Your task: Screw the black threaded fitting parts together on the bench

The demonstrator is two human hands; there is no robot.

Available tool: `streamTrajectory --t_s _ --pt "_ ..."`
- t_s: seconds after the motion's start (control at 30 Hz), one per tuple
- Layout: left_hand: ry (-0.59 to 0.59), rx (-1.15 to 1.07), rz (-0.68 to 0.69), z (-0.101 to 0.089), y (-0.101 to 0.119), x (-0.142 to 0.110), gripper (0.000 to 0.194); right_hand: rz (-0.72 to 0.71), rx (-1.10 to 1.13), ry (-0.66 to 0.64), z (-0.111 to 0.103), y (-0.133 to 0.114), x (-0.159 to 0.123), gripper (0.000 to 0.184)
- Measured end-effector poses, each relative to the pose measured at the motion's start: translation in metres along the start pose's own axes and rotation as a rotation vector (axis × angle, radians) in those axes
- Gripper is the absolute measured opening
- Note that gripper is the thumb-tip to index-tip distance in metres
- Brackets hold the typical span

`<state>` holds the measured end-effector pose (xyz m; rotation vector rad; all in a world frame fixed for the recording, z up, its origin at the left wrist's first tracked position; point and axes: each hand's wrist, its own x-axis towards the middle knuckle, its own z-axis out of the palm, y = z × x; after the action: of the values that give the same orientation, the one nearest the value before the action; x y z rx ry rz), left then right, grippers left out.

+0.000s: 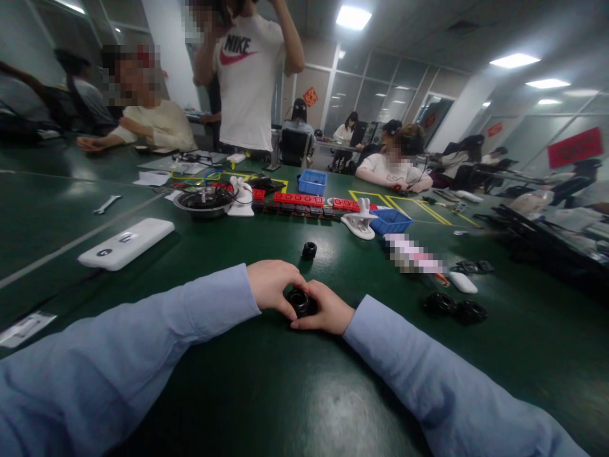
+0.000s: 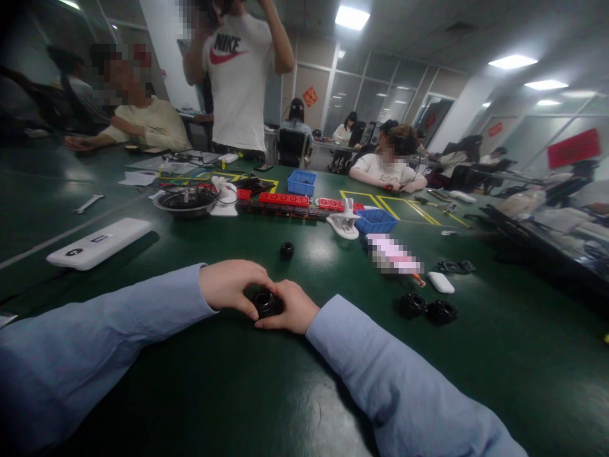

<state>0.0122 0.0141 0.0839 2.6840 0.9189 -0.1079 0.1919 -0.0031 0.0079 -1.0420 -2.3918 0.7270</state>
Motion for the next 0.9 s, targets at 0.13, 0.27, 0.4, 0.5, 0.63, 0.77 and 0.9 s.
streamTrajectory --t_s 0.13,0.27,0.4,0.5,0.63,0.77,0.9 --pt "0.033 0.011 -0.028 0.002 0.000 -0.001 0.047 -0.019 0.017 0.002 0.000 0.002 0.000 0.046" --pt "0.031 0.024 -0.060 0.002 0.003 -0.001 0.046 -0.030 0.041 -0.014 0.000 0.003 0.000 0.044" --pt "0.022 0.056 -0.083 0.002 0.005 -0.001 0.047 -0.048 0.069 -0.010 0.001 0.005 0.001 0.044" --pt "0.026 0.068 -0.104 0.003 0.006 -0.001 0.049 -0.060 0.091 -0.019 0.001 0.006 0.002 0.044" --pt "0.059 0.102 -0.116 0.004 0.009 -0.001 0.047 -0.063 0.105 -0.016 0.001 0.006 0.002 0.046" --pt "0.078 0.165 -0.165 0.005 0.016 -0.002 0.044 -0.040 0.080 -0.018 0.002 0.005 0.002 0.048" --pt "0.058 0.184 -0.194 0.005 0.019 -0.002 0.046 -0.018 0.042 -0.014 0.002 0.005 0.001 0.049"
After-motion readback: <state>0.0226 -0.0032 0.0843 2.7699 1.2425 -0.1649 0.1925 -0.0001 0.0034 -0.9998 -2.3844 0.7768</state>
